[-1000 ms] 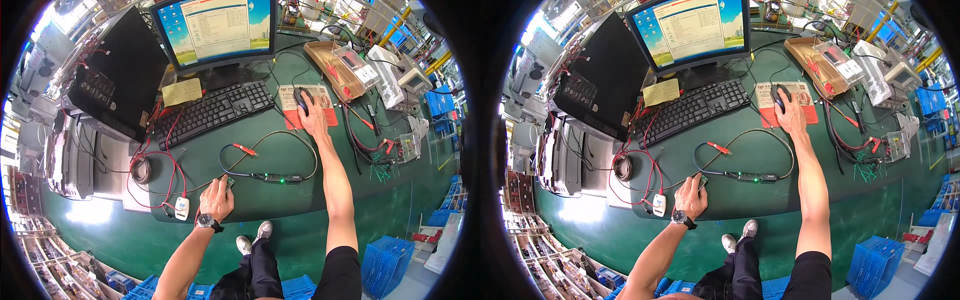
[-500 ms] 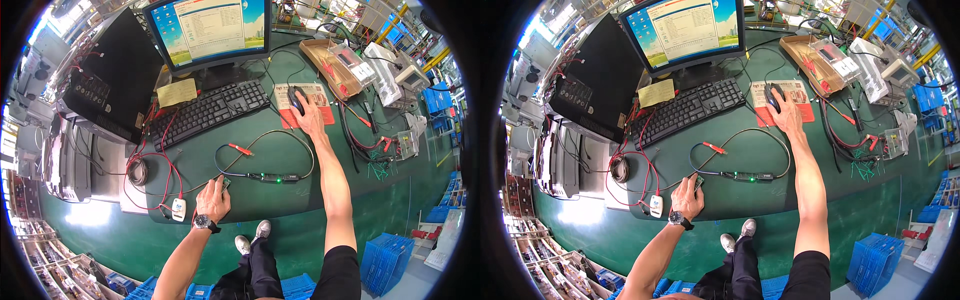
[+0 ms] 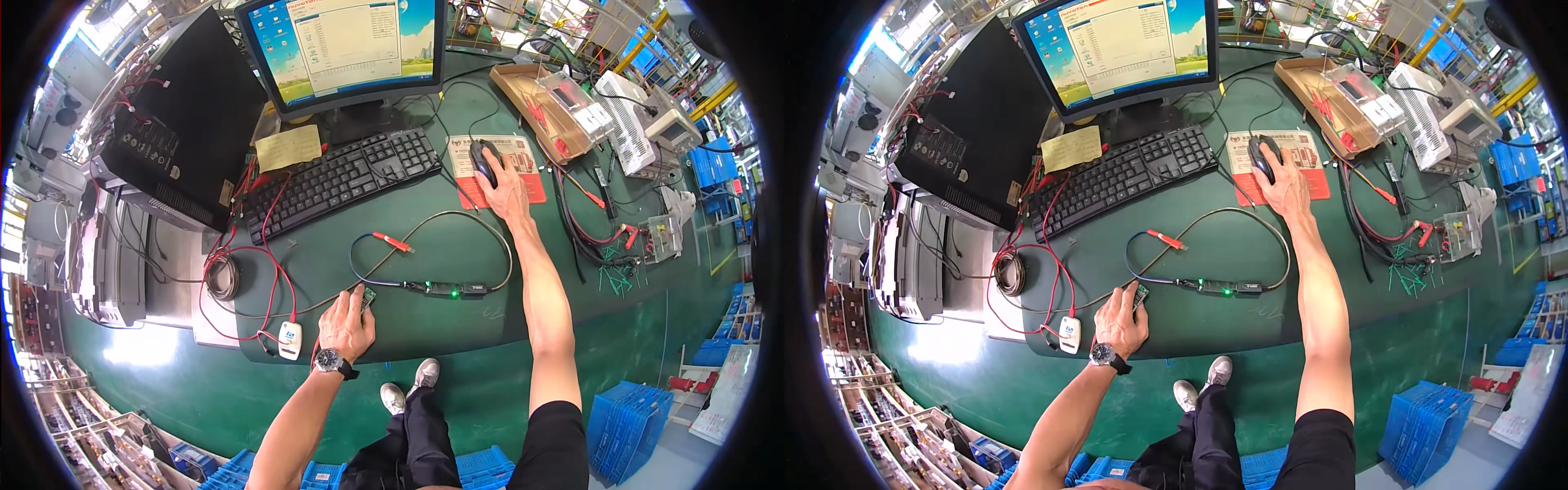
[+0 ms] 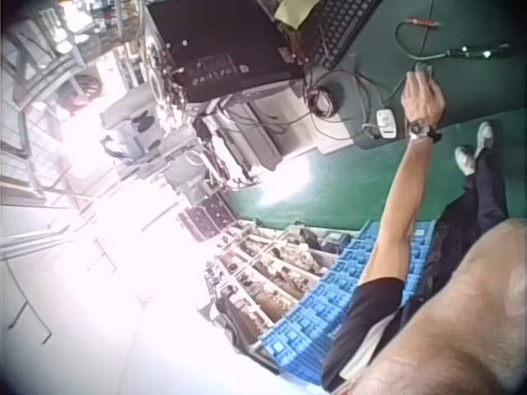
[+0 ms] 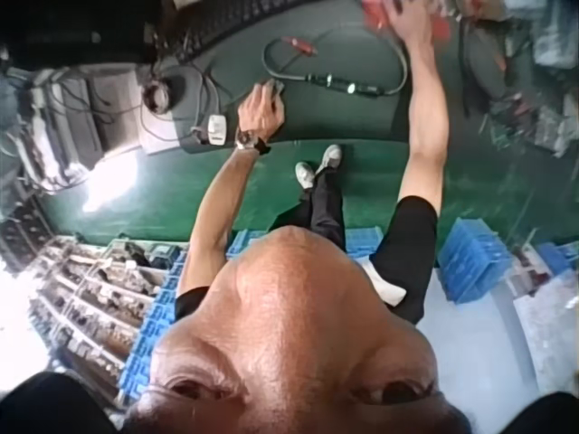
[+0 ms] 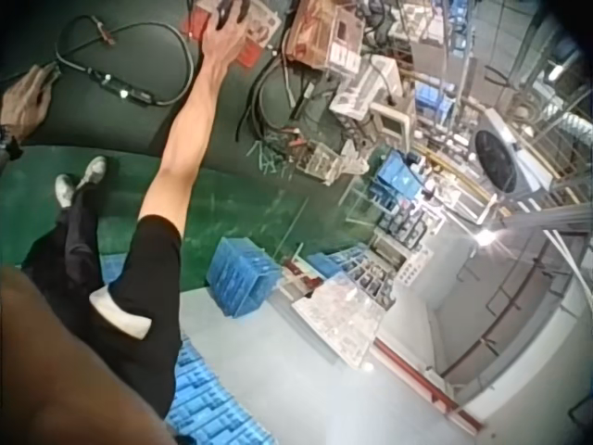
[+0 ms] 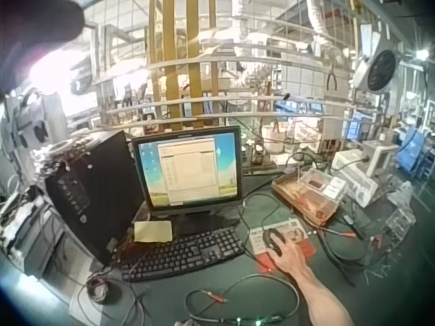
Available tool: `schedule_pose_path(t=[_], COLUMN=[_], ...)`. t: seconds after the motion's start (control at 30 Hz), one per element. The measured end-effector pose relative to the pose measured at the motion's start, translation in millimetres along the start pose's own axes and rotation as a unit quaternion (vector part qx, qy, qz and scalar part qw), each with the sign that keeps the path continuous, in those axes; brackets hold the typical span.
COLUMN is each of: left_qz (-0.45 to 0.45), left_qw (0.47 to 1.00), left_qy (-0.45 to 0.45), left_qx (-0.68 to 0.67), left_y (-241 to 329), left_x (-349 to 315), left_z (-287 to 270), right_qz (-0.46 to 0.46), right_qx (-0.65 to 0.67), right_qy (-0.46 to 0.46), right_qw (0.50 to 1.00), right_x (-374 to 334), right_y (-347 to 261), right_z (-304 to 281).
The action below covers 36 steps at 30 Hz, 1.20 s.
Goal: The person operates a computer using a mouse and keyboard, then picks up a cable and touches its pins to a circuit board.
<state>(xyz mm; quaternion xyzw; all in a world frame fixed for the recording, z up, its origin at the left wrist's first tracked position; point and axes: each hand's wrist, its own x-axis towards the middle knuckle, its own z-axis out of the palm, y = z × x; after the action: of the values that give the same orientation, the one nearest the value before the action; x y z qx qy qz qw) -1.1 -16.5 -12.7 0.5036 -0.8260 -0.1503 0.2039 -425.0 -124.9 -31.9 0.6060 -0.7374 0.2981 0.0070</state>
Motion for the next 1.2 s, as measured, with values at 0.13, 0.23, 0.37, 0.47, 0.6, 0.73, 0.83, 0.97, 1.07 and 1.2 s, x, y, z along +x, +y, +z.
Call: schedule_pose_path(t=[0.13,0.23,0.37,0.47,0.6,0.73,0.83,0.97,1.07,1.2], left_qz=[0.004,-0.005,-0.004,-0.001,0.001,0.005,0.003,0.004,0.001,0.002], left_qw=[1.0,1.0,1.0,1.0,1.0,1.0,1.0,1.0,1.0,1.0], left_qy=[0.005,-0.004,0.0,0.008,0.008,0.008,0.006,0.013,0.011,0.011], left_qx=[0.003,0.001,0.001,0.002,-0.004,-0.006,0.007,0.005,0.003,0.004], left_y=[0.1,-0.1,0.9,0.1,0.3,-0.8,2.9,2.4,0.7,2.2], left_x=[0.1,-0.1,-0.2,-0.6,-0.3,0.3,-0.3,0.7,-0.2,0.1], left_z=[0.9,1.3,1.0,-0.5,0.7,1.0,-0.6,0.1,0.9,1.3], right_qz=[0.001,0.002,-0.003,0.001,0.011,0.04,0.029,0.003,-0.014,-0.003], right_qx=[0.004,0.005,0.01,0.024,0.031,0.081,0.067,0.054,0.033,0.03], right_qy=[-0.008,-0.007,-0.007,-0.028,-0.037,-0.06,-0.031,-0.015,0.0,-0.003], right_qw=[1.0,1.0,1.0,0.999,0.999,0.994,0.997,0.998,0.999,1.0], right_x=[1.3,1.0,1.0,1.4,3.2,5.7,10.6,8.0,8.2,5.4], right_y=[3.6,5.8,7.3,3.9,9.6,1.3,10.9,2.9,2.5,0.8], right_z=[0.4,2.6,1.7,0.5,1.5,-7.6,0.9,0.2,3.8,1.0])
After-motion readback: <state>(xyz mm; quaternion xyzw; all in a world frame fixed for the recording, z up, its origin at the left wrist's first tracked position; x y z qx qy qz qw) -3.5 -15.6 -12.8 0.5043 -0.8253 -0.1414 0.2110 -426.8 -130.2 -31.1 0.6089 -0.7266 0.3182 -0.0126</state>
